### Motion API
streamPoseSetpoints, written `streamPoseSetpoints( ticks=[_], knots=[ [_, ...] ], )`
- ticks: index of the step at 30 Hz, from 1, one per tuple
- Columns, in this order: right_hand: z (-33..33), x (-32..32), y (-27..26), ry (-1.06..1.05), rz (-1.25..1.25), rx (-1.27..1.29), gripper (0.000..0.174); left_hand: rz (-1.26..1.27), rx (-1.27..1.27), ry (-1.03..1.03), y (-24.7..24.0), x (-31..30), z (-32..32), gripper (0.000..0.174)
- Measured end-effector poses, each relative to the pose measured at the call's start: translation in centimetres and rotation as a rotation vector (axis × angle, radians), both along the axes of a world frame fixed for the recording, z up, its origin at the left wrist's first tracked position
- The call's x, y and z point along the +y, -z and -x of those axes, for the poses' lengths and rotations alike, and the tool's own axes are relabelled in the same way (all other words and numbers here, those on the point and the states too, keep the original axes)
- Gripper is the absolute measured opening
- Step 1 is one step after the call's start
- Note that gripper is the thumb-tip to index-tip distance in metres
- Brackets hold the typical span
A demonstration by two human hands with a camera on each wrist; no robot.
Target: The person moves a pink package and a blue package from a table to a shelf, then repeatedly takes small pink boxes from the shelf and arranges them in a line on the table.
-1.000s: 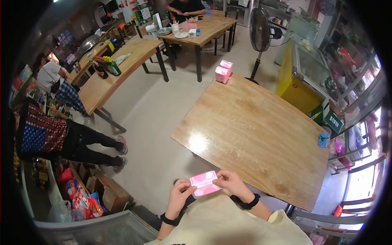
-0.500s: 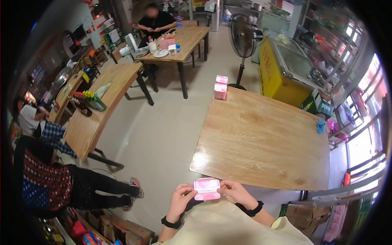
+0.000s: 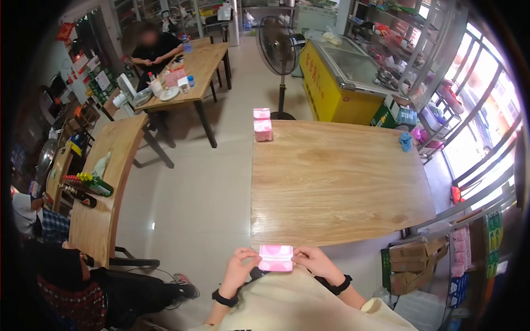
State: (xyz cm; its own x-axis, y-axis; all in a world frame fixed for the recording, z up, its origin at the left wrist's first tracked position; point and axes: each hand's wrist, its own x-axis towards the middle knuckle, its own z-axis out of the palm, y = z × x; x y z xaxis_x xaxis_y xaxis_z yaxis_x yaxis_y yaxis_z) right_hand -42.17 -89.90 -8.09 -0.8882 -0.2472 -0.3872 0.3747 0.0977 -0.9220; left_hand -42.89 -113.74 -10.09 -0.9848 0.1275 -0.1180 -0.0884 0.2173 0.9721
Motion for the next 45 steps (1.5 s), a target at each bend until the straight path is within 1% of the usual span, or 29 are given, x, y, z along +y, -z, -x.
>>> streamPoseSetpoints(
  ticks=[2, 5, 6, 9, 12, 14, 17, 18, 21, 22, 24, 25, 26, 29, 30, 31, 33, 36, 39, 41, 43, 45],
  knots=[
    [1.0, 0.3, -0.4, -0.012, -0.014, -0.011, 0.011, 0.029, -0.018, -0.003, -0.6, 0.3, 1.5, 0.012],
    [3.0, 0.3, 2.0, 0.025, 0.062, 0.052, 0.015, 0.161, 0.058, -0.001, -2.8, 0.8, 3.5, 0.013],
    [3.8, 0.4, 2.1, 0.014, 0.067, 0.024, 0.017, 0.165, 0.069, -0.009, -2.8, 0.8, 4.3, 0.013],
    [5.5, -0.1, 1.5, 0.046, 0.03, 0.112, 0.015, 0.172, 0.085, -0.013, -1.7, 1.1, 6.1, 0.012],
    [6.9, 0.6, 1.8, 0.048, 0.112, 0.05, 0.015, 0.182, 0.091, -0.001, -0.9, 1.5, 8.0, 0.011],
    [7.8, 1.0, 1.8, 0.044, 0.112, 0.026, 0.018, 0.187, 0.06, 0.014, -1.2, 1.7, 8.9, 0.01],
    [8.6, 1.0, 1.5, 0.056, 0.135, 0.028, 0.026, 0.116, 0.028, -0.01, -1.2, 1.9, 10.3, 0.012],
    [8.9, 1.0, 1.5, 0.064, 0.145, 0.041, 0.029, 0.123, -0.021, 0.021, -1.8, 1.8, 11.1, 0.013],
    [10.2, 0.3, 3.1, 0.101, 0.093, 0.113, 0.039, -0.093, -0.162, 0.021, -1.2, 1.3, 13.9, 0.013],
    [11.2, 0.1, 1.8, 0.066, 0.0, 0.126, 0.047, -0.112, -0.206, 0.074, -1.5, 1.1, 15.0, 0.016],
    [13.0, -1.0, 1.0, 0.131, 0.067, 0.117, 0.049, -0.167, -0.227, 0.128, -1.4, 0.7, 17.7, 0.018],
    [14.2, -1.5, 0.8, 0.163, 0.098, 0.116, 0.05, -0.198, -0.235, 0.155, -1.4, 0.6, 19.2, 0.019],
    [15.6, -1.9, 0.7, 0.17, 0.13, 0.106, 0.055, -0.237, -0.238, 0.187, -1.5, 0.5, 20.7, 0.024],
    [21.0, -3.2, -0.3, 0.225, 0.121, 0.121, 0.057, -0.357, -0.311, 0.165, -1.4, 0.1, 26.0, 0.029],
    [23.2, -3.4, 0.9, 0.257, 0.146, 0.213, 0.053, -0.414, -0.334, 0.168, -1.5, 0.2, 27.9, 0.033],
    [25.7, -3.5, 1.6, 0.284, 0.184, 0.123, 0.052, -0.409, -0.305, 0.178, -1.0, 0.3, 29.9, 0.034],
    [30.6, -3.4, 2.6, 0.344, 0.265, -0.061, 0.05, -0.395, -0.254, 0.2, 1.8, 0.7, 33.8, 0.037],
    [37.2, -3.3, 7.9, 0.447, 0.201, -0.163, 0.046, -0.343, -0.373, 0.136, 6.4, 2.3, 39.2, 0.041],
    [41.4, -3.5, 12.3, 0.537, 0.118, -0.216, 0.044, -0.38, -0.388, 0.14, 12.8, 3.8, 43.6, 0.043],
    [42.7, -3.6, 14.1, 0.568, 0.132, -0.21, 0.042, -0.401, -0.406, 0.132, 15.6, 4.0, 45.2, 0.046],
    [43.6, -3.7, 15.3, 0.603, 0.154, -0.2, 0.042, -0.436, -0.403, 0.094, 16.0, 4.2, 45.7, 0.047],
    [44.4, -3.5, 16.0, 0.627, 0.184, -0.167, 0.042, -0.482, -0.374, 0.137, 16.2, 4.6, 46.5, 0.048]
  ],
)
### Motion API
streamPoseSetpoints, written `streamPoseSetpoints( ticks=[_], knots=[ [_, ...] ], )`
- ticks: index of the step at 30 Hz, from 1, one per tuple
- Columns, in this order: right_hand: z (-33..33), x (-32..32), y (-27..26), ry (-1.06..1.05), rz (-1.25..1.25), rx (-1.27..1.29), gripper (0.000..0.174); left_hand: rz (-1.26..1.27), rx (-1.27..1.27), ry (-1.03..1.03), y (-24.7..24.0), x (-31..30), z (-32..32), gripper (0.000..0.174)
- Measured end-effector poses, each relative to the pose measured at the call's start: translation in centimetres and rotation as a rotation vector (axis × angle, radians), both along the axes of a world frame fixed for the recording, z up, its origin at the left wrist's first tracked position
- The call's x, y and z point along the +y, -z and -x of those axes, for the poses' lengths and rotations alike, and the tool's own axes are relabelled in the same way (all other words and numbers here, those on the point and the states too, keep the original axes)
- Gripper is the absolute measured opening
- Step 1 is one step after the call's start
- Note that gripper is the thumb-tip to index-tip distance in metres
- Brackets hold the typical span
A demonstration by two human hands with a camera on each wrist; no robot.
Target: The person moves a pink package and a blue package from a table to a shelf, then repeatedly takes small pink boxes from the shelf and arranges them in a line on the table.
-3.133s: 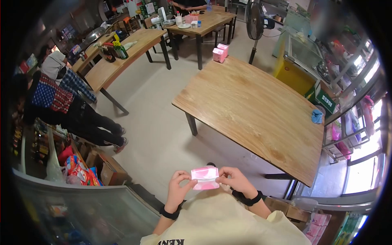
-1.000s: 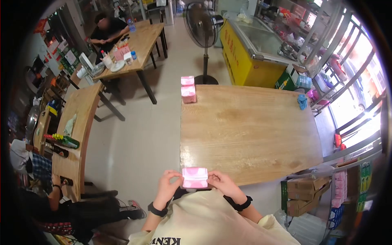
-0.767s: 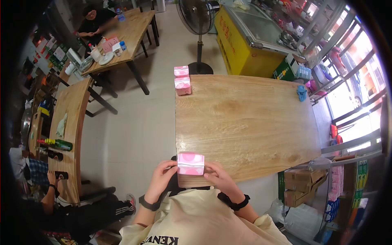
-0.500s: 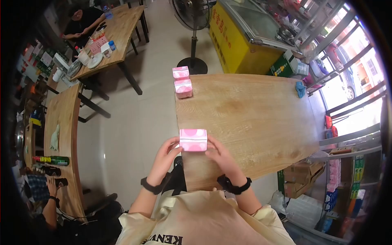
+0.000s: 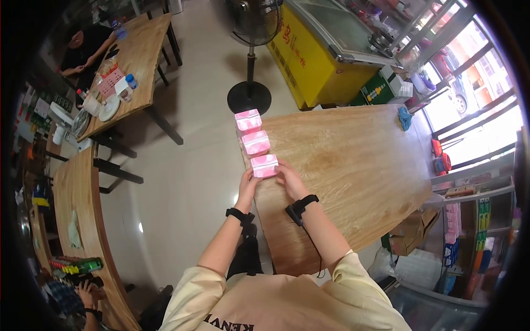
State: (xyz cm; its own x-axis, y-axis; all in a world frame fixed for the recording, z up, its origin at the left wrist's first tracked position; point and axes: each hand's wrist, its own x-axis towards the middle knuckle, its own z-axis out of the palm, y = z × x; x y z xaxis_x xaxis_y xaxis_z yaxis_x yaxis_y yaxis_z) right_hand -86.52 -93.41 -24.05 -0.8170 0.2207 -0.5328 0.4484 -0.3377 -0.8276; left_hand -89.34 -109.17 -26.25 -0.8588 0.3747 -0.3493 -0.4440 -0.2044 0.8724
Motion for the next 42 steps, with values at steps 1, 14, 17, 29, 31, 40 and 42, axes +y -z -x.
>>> streamPoseSetpoints(
  ticks=[1, 14, 17, 29, 31, 40, 42],
  knots=[
    [0.2, 0.1, 0.2, 0.012, 0.007, 0.018, 0.042, -0.028, 0.016, 0.01, -0.1, 0.1, 0.2, 0.049],
    [-0.6, -0.6, 1.9, 0.227, -0.095, 0.053, 0.053, 0.357, 0.198, -0.154, -4.3, -0.2, -0.5, 0.063],
    [-6.6, 0.8, -3.7, 0.261, 0.058, 0.056, 0.052, 0.197, 0.503, -0.225, -11.5, -0.8, -3.5, 0.061],
    [-41.3, 3.2, -10.8, 1.096, -0.15, 0.165, 0.028, -0.977, 1.036, 0.53, -38.7, -1.9, -16.3, 0.047],
    [-45.1, 2.9, -10.9, 1.166, -0.149, 0.201, 0.028, -1.166, 0.886, 0.794, -40.1, 0.2, -18.2, 0.042],
    [-59.2, 0.6, -10.0, 1.258, -0.146, 0.204, 0.032, -1.42, 0.61, 1.168, -41.9, 4.5, -33.3, 0.039],
    [-62.8, 0.6, -9.3, 1.27, -0.112, 0.214, 0.032, -1.442, 0.584, 1.213, -42.1, 5.2, -36.9, 0.038]
  ],
)
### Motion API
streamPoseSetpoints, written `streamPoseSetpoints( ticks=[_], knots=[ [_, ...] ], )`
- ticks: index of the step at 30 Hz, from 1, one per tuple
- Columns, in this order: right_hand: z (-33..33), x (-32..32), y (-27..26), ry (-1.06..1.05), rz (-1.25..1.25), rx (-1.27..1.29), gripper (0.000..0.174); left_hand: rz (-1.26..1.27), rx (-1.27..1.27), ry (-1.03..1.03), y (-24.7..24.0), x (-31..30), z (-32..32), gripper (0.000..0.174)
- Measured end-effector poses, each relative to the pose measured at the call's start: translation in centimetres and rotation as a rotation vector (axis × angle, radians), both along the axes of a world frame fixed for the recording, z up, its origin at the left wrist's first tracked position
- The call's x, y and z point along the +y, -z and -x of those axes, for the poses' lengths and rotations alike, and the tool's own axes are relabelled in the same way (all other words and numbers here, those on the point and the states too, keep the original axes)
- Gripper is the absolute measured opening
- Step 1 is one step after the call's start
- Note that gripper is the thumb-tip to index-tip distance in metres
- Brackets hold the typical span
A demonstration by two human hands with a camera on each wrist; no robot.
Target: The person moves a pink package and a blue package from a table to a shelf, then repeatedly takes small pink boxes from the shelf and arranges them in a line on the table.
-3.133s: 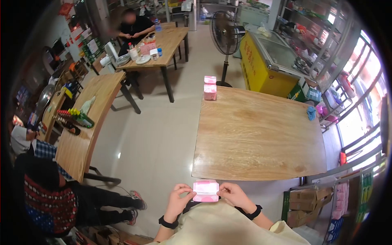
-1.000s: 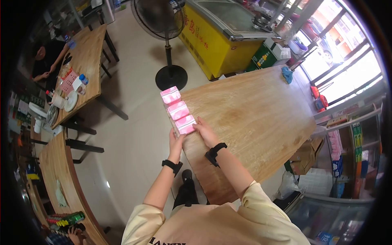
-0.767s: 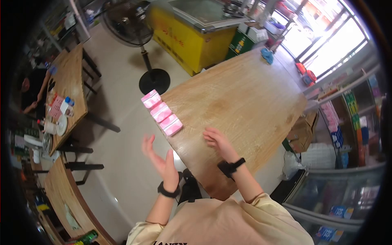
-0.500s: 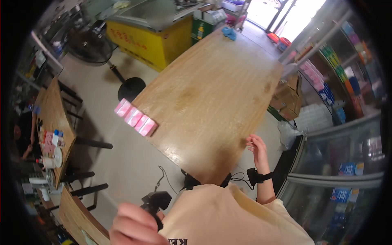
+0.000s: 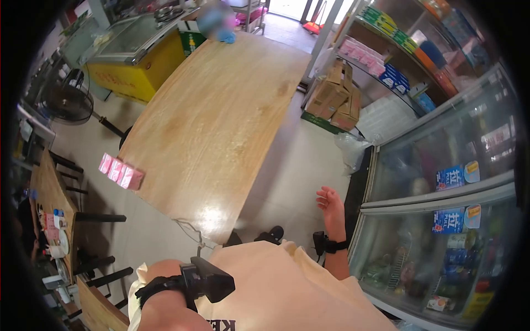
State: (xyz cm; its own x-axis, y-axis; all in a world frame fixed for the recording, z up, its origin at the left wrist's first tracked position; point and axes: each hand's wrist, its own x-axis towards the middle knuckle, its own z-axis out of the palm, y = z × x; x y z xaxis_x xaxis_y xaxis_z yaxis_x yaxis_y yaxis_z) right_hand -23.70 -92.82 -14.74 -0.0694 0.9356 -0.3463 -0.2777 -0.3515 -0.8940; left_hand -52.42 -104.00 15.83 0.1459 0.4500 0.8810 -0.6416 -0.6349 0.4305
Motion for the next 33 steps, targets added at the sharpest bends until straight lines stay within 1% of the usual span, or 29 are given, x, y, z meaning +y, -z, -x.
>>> streamPoseSetpoints(
  ticks=[4, 7, 11, 15, 19, 23, 25, 29, 32, 33],
  knots=[
    [-7.0, 0.0, 0.7, 0.051, -0.012, 0.054, 0.032, -0.008, 0.017, 0.112, -0.2, 1.4, -6.7, 0.038],
    [-11.7, -0.7, 0.0, 0.116, -0.039, 0.027, 0.033, -0.006, 0.011, 0.19, -0.3, 2.3, -11.0, 0.037],
    [-17.6, -2.4, -0.4, 0.215, -0.048, -0.015, 0.031, -0.02, -0.009, 0.298, -0.5, 3.4, -15.5, 0.037],
    [-21.8, -5.2, -0.3, 0.367, -0.034, -0.023, 0.03, -0.041, -0.002, 0.42, -0.6, 4.4, -18.9, 0.037],
    [-23.6, -7.7, 0.8, 0.498, -0.009, 0.032, 0.03, -0.056, 0.002, 0.495, -0.5, 5.2, -20.7, 0.038],
    [-24.3, -8.8, 2.3, 0.524, 0.052, 0.048, 0.03, -0.065, -0.009, 0.564, -0.2, 6.9, -22.0, 0.039],
    [-24.2, -8.5, 2.1, 0.522, 0.075, 0.033, 0.031, -0.016, -0.035, 0.555, 0.0, 7.9, -22.4, 0.039],
    [-24.6, -6.1, 1.3, 0.522, 0.055, -0.007, 0.032, 0.093, -0.031, 0.511, 0.3, 10.5, -22.6, 0.038],
    [-25.0, -2.7, 1.0, 0.522, 0.036, -0.033, 0.032, 0.095, -0.019, 0.585, 0.0, 14.6, -22.6, 0.037],
    [-25.1, -1.3, 0.9, 0.517, 0.032, -0.042, 0.032, 0.079, -0.019, 0.574, -0.1, 15.7, -22.4, 0.037]
  ],
)
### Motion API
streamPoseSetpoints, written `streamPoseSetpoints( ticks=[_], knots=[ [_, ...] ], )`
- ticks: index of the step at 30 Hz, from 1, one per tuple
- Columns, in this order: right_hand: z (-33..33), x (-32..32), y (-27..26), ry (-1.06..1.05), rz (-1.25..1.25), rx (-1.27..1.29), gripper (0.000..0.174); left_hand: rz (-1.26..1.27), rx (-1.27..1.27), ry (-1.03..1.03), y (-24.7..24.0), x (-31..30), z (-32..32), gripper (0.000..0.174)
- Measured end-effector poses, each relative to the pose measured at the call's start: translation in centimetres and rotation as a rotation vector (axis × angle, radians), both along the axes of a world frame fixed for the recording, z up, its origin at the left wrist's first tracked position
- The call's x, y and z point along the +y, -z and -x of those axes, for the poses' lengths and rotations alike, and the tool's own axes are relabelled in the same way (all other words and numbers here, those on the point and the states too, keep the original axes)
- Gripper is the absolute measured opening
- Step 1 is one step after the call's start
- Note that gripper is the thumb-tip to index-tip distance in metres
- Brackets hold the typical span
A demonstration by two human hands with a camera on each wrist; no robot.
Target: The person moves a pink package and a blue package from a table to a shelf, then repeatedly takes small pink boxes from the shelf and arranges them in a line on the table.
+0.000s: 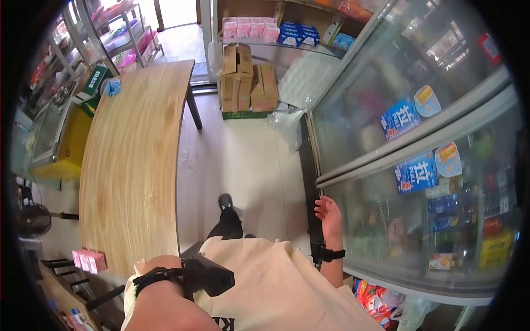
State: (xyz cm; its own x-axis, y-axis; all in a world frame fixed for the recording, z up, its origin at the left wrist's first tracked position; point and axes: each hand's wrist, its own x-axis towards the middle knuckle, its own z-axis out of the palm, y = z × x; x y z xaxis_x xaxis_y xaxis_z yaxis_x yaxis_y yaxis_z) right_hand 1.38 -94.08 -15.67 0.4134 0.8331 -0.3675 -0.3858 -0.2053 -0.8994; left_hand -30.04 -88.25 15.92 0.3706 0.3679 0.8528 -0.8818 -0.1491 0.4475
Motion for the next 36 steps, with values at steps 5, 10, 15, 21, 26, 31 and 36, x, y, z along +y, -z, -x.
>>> streamPoseSetpoints(
  ticks=[5, 10, 15, 21, 26, 31, 36],
  knots=[
    [0.7, 8.3, -1.7, -0.011, -0.084, -0.029, 0.033, -0.065, -0.024, -0.002, -0.3, 6.1, 1.9, 0.036],
    [3.2, 15.6, -2.9, -0.02, -0.116, -0.048, 0.032, -0.09, -0.045, -0.003, 0.0, 12.3, 3.9, 0.036],
    [4.6, 20.0, -1.5, -0.042, -0.055, -0.063, 0.032, -0.084, -0.05, -0.001, 0.5, 18.4, 4.4, 0.036],
    [3.5, 24.3, -0.3, -0.061, 0.033, -0.053, 0.03, -0.076, -0.029, -0.038, 1.2, 24.8, 3.8, 0.036],
    [0.6, 30.2, 0.8, -0.123, 0.039, -0.042, 0.028, -0.017, 0.006, 0.002, 2.8, 30.1, 2.4, 0.03],
    [-4.3, 37.5, 0.7, -0.194, 0.016, -0.041, 0.025, -0.244, 0.242, -0.207, 7.5, 37.5, -2.0, 0.032],
    [-10.6, 43.4, -0.6, -0.236, -0.01, -0.113, 0.024, 0.613, 0.638, -0.76, 11.6, 37.9, -8.2, 0.028]
  ],
)
